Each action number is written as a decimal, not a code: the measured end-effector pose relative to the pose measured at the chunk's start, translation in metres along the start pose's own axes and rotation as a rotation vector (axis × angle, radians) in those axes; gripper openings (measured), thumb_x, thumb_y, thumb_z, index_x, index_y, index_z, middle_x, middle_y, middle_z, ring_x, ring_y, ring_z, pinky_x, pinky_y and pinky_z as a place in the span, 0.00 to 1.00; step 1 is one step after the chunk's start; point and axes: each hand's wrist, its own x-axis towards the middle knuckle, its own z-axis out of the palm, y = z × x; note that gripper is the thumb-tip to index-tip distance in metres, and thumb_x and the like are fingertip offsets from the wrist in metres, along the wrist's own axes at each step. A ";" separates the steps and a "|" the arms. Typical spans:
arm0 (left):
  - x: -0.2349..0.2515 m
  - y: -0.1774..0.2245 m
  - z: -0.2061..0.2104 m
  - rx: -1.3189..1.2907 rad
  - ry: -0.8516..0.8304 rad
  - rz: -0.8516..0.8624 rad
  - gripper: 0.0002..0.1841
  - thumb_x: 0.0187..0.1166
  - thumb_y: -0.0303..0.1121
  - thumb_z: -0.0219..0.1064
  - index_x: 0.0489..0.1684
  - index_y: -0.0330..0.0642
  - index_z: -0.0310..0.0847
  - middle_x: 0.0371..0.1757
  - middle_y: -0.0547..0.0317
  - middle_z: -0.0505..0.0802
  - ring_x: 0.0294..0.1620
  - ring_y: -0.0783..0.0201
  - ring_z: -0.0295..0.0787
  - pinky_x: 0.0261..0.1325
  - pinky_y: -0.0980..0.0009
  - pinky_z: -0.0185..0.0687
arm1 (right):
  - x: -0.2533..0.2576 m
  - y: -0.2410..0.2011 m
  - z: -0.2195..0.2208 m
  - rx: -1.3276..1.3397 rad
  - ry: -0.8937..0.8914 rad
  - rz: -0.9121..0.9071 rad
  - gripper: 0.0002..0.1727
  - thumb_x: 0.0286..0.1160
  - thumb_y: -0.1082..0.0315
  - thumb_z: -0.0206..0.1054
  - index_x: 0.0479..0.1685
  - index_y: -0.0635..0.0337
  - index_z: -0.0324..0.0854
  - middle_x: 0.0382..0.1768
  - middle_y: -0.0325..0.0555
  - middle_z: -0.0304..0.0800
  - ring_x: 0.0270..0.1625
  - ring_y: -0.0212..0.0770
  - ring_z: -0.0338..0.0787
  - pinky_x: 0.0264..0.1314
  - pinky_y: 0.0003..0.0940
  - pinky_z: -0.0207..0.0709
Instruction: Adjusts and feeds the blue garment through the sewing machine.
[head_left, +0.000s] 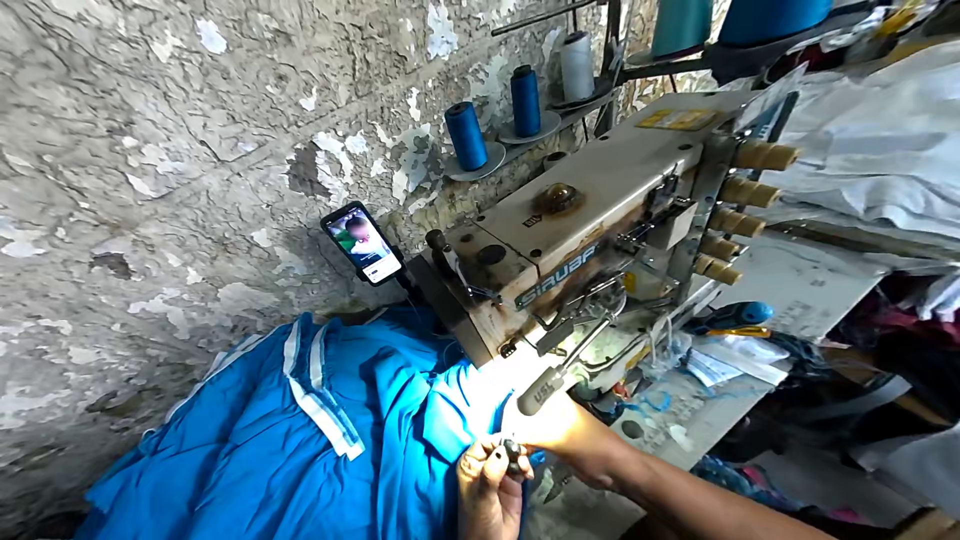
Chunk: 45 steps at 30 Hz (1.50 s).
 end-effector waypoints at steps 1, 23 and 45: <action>-0.001 -0.001 0.000 -0.021 0.001 -0.008 0.06 0.71 0.31 0.76 0.40 0.42 0.96 0.37 0.54 0.98 0.37 0.68 0.97 0.45 0.75 0.92 | 0.000 0.001 -0.001 0.014 0.010 0.000 0.14 0.58 0.82 0.72 0.41 0.56 0.82 0.31 0.33 0.90 0.36 0.28 0.90 0.45 0.25 0.86; -0.004 0.036 0.018 0.742 0.147 -0.155 0.11 0.72 0.14 0.63 0.28 0.38 0.87 0.26 0.61 0.95 0.26 0.68 0.94 0.37 0.71 0.94 | 0.002 0.018 -0.031 -1.329 -0.225 -0.915 0.05 0.69 0.73 0.64 0.32 0.60 0.86 0.24 0.45 0.86 0.29 0.41 0.90 0.33 0.33 0.83; -0.009 -0.006 0.006 0.831 0.168 0.408 0.11 0.67 0.14 0.69 0.34 0.42 0.91 0.34 0.73 0.96 0.37 0.79 0.93 0.47 0.77 0.91 | -0.007 0.033 -0.014 -0.970 0.181 -0.704 0.09 0.70 0.70 0.67 0.29 0.62 0.91 0.27 0.44 0.93 0.31 0.29 0.90 0.39 0.20 0.81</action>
